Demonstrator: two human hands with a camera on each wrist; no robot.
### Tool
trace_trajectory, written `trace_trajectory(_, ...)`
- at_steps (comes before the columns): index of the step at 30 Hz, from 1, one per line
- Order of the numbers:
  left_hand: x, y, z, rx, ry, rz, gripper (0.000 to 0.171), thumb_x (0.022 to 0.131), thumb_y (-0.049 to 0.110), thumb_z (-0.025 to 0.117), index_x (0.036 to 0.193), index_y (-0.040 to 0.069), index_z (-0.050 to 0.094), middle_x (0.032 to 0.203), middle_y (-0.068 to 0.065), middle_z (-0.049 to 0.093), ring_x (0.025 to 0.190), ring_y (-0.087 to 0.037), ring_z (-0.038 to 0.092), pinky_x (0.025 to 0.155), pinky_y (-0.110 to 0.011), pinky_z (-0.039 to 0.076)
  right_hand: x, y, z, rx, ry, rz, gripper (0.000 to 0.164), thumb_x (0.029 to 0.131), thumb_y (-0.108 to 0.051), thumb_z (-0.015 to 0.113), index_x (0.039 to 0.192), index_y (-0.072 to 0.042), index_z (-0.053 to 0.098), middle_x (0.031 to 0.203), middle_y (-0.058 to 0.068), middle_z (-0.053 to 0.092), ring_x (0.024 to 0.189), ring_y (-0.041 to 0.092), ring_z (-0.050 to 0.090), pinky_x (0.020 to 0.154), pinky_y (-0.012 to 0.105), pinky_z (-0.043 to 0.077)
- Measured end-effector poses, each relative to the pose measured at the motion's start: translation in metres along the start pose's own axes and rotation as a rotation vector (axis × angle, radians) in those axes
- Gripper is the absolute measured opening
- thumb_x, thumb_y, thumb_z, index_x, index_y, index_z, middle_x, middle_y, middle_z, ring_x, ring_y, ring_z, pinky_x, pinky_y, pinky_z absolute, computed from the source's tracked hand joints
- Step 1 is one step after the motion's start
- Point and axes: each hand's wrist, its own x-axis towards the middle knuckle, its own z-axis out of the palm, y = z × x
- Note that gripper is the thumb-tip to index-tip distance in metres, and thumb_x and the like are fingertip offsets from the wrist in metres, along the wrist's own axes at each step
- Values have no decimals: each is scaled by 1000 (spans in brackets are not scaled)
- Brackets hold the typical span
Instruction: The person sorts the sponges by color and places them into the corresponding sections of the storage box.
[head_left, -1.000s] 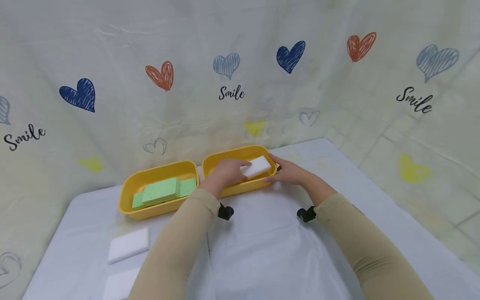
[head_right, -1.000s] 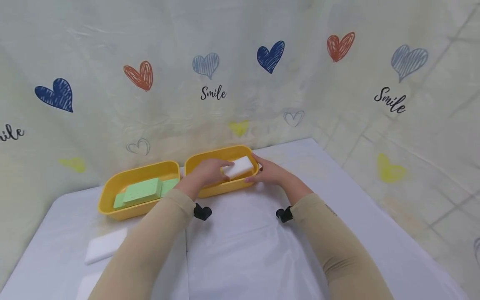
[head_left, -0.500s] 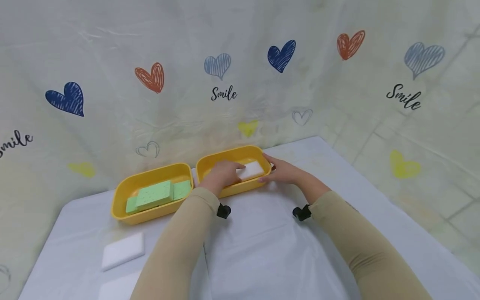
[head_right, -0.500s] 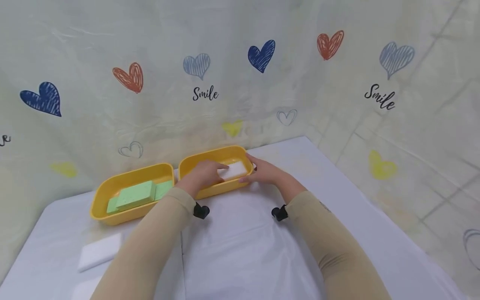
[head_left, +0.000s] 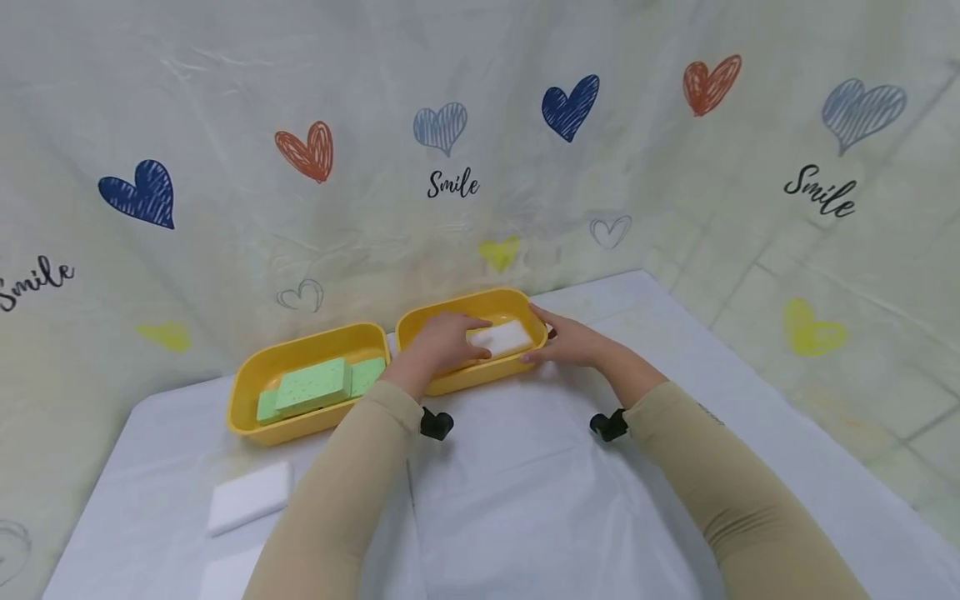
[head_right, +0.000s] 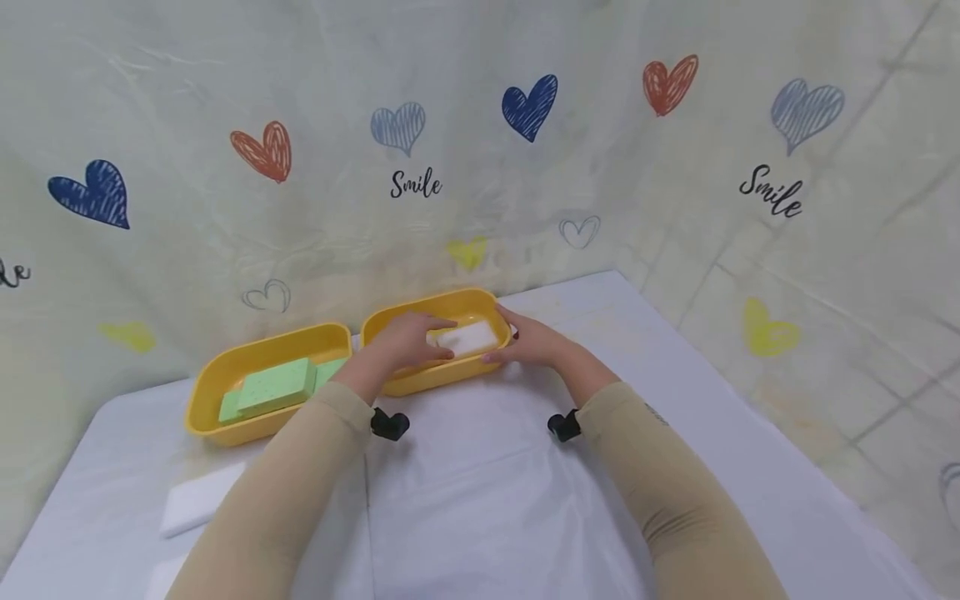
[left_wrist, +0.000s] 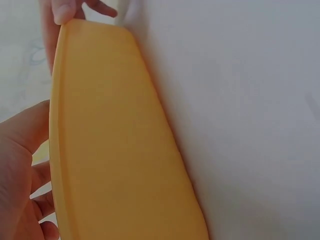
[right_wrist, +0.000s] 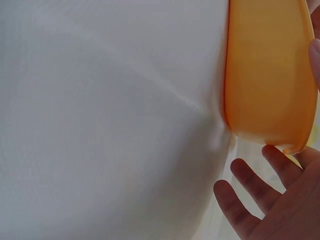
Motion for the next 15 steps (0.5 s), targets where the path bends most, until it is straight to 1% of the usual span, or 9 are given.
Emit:
trace_trajectory(5, -14, -4, -6, -5, 0, -4, 62, 89, 54, 68, 146, 33, 51, 148, -4, 50, 139, -33, 39, 117, -48, 28, 1, -1, 0, 0, 9, 11, 122, 69, -71, 76, 161, -29, 7, 157, 14, 32, 132, 36, 42, 109, 57, 36)
trace_trajectory(9, -22, -6, -9, 1, 10, -10, 63, 89, 56, 67, 146, 35, 50, 149, -4, 48, 140, -34, 37, 116, -48, 28, 1, -4, 0, 0, 8, 16, 123, 69, -72, 76, 161, -29, 7, 157, 14, 32, 131, 36, 42, 109, 57, 37)
trace_trajectory(12, -30, -7, -13, -16, 24, -12, 63, 89, 54, 67, 147, 35, 49, 149, -4, 48, 140, -35, 37, 116, -49, 29, 1, -5, 1, -3, 8, 14, 123, 69, -72, 75, 161, -27, 7, 157, 15, 32, 131, 36, 42, 108, 56, 37)
trace_trajectory(15, -40, -7, -18, -25, 46, 0, 64, 90, 53, 68, 147, 34, 49, 148, -5, 49, 138, -34, 39, 115, -49, 31, 1, -4, 1, -3, 9, 22, 124, 68, -74, 75, 161, -28, 6, 156, 16, 33, 131, 37, 42, 108, 57, 37)
